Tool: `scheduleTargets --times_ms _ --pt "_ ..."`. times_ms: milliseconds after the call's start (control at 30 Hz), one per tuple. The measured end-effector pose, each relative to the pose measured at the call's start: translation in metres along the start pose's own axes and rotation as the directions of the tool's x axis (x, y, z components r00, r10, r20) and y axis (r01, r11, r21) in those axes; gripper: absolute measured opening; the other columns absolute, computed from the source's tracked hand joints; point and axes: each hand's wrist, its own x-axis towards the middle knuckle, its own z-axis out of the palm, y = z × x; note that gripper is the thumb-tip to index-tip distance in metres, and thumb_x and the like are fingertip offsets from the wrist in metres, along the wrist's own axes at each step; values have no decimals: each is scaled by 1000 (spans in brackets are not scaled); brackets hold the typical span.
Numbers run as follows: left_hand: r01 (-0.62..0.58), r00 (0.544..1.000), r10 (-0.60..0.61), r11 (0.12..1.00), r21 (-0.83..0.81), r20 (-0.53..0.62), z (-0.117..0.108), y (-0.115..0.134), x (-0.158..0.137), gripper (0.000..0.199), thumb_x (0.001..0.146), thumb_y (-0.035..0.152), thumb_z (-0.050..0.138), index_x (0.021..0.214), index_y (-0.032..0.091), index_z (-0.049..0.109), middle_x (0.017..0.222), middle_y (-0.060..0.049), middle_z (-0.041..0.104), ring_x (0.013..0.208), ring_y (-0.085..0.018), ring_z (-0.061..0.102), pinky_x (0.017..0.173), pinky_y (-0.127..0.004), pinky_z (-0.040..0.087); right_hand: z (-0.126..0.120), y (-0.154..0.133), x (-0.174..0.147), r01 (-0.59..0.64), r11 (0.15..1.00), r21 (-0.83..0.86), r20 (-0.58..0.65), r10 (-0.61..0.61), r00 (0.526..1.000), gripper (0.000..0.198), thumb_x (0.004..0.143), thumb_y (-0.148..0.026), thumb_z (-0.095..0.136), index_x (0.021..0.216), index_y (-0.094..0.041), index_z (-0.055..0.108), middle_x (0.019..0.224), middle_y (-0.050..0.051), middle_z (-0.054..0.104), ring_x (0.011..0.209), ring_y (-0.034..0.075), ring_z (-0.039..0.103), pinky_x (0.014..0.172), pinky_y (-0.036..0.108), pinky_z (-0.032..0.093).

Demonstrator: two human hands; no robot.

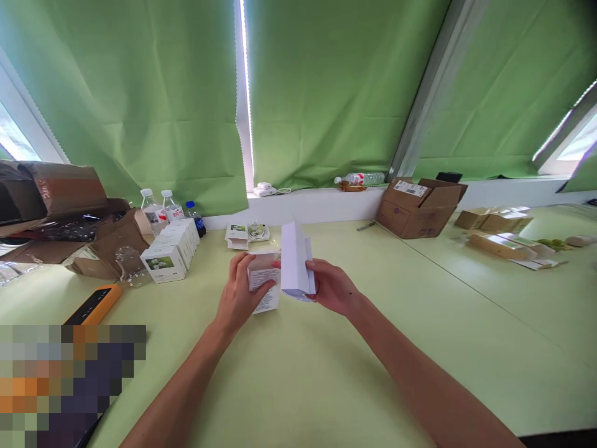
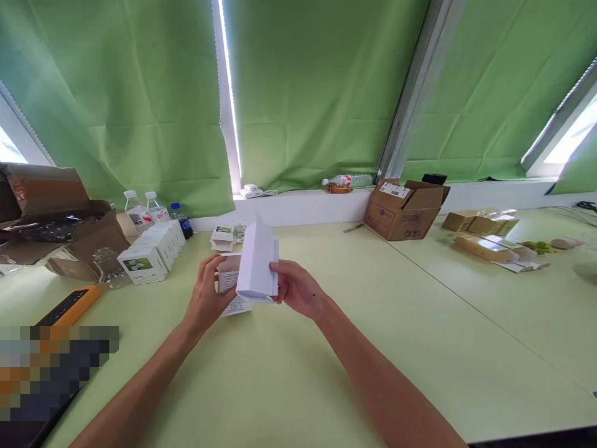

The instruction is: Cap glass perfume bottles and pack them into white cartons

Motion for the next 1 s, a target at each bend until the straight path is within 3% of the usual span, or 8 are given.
scheduleTargets --times_ms 100,200,400,533,733,867,1000 --pt "-42 999 42 997 63 6 -1 3 0 57 80 39 62 129 25 36 132 -13 45 115 -25 53 76 -33 52 2 -3 -1 -61 996 70 88 54 995 33 74 -51 58 76 -18 64 57 4 58 52 16 48 47 29 37" --pt "-48 999 49 994 97 -9 -1 2 2 56 79 42 65 127 25 41 128 -12 50 110 -26 56 78 -34 51 -1 -3 2 -66 987 143 68 57 996 30 76 -48 57 78 -19 64 57 3 56 50 14 45 48 27 36" --pt "32 999 -33 998 52 25 -2 -1 3 48 80 43 63 122 27 46 124 -6 54 75 -13 60 64 -27 50 -11 -1 9 -64 952 298 42 54 998 24 75 -40 62 81 -17 64 61 0 57 47 9 39 44 24 33" --pt "30 999 -31 999 29 26 -2 2 3 49 79 42 64 122 27 46 123 -6 53 74 -12 60 62 -25 50 -11 -4 5 -52 976 210 40 45 998 27 76 -44 60 72 -17 61 56 2 57 45 10 39 42 25 33" --pt "17 999 -19 999 35 48 -1 2 2 47 81 38 60 123 26 44 125 -8 52 70 -11 58 62 -27 49 2 -6 -3 -98 987 130 206 70 976 30 75 -45 62 68 -16 59 57 2 57 42 9 43 41 24 31" --pt "32 998 -33 999 39 49 -1 0 2 49 79 40 62 123 27 44 123 -6 53 71 -12 60 62 -27 49 2 -8 -1 -33 979 200 106 11 994 29 76 -45 63 74 -16 63 56 0 55 45 10 46 41 24 33" --pt "79 996 -78 996 -29 42 1 -1 3 51 77 42 65 122 28 46 123 -5 54 73 -12 61 66 -29 50 -3 -7 4 -64 969 238 30 59 998 27 76 -43 64 81 -17 64 60 0 57 47 9 43 43 24 34"
